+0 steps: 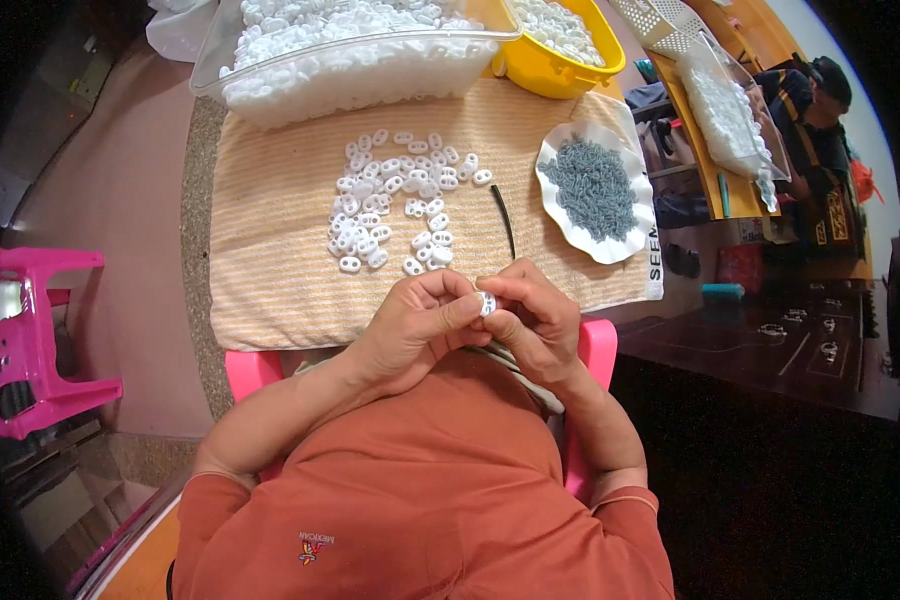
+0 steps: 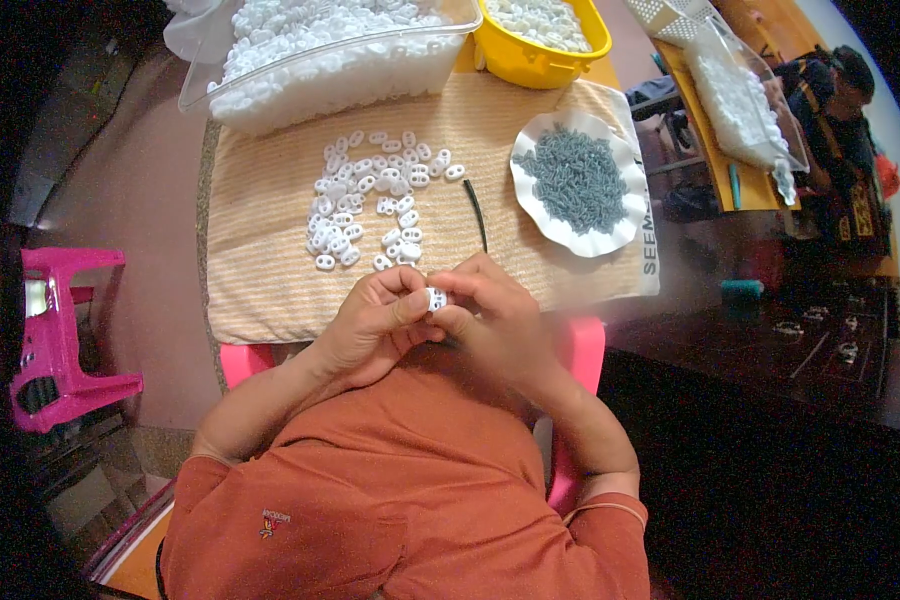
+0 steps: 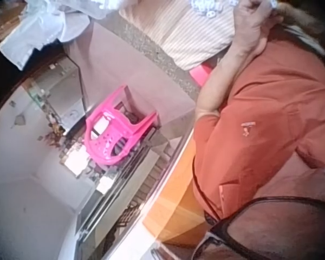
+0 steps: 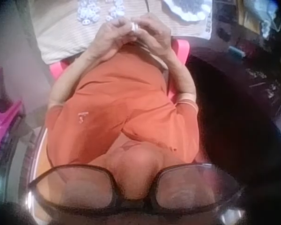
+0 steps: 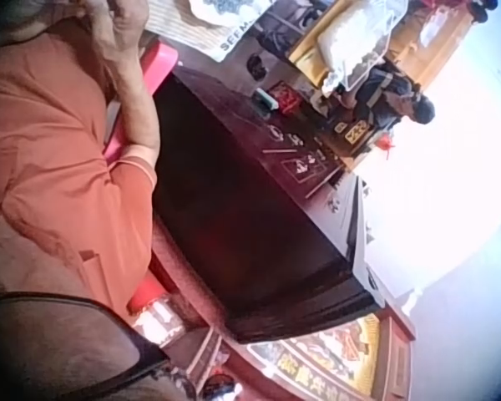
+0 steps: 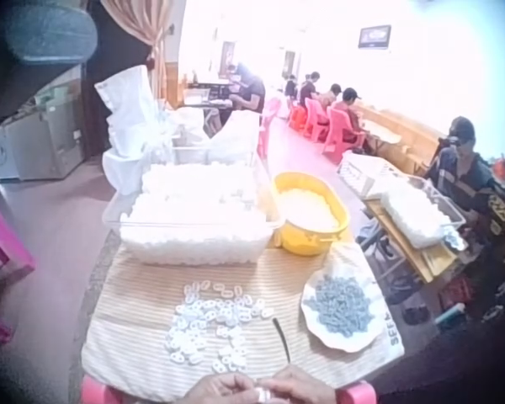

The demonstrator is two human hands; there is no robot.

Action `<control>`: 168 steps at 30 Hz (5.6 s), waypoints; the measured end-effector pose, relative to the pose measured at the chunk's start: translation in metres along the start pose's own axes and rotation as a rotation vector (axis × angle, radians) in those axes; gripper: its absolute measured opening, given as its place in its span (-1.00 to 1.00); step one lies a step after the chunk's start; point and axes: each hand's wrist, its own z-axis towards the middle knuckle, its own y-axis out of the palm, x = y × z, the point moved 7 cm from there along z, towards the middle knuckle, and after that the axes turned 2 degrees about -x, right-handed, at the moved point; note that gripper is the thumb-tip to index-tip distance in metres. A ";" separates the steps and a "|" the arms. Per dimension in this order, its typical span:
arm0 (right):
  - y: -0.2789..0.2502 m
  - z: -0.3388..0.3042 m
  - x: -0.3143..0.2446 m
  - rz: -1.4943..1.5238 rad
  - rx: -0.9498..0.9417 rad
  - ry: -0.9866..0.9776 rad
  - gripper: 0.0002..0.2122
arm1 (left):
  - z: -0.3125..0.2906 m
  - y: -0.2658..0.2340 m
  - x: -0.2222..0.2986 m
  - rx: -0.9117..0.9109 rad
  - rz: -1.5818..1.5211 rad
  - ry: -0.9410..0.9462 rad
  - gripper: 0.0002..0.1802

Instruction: Assembling small white plastic components by inserting small pins or fasteners using hands and a small pick tool.

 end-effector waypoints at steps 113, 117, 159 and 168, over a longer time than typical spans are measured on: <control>-0.170 -0.012 0.025 -0.353 0.620 0.141 -0.82 | -0.088 0.148 0.060 -0.627 0.392 0.439 -0.81; -0.147 -0.013 0.014 -0.099 0.506 0.191 -0.88 | -0.079 0.115 0.057 -0.433 0.466 0.446 -0.89; 0.035 0.049 -0.124 -0.204 -0.052 -0.466 -0.19 | -0.080 0.092 0.080 0.029 0.759 0.913 -0.19; 0.029 0.048 -0.150 0.216 0.058 -0.513 -0.07 | -0.066 0.147 0.075 0.085 0.866 1.029 -0.19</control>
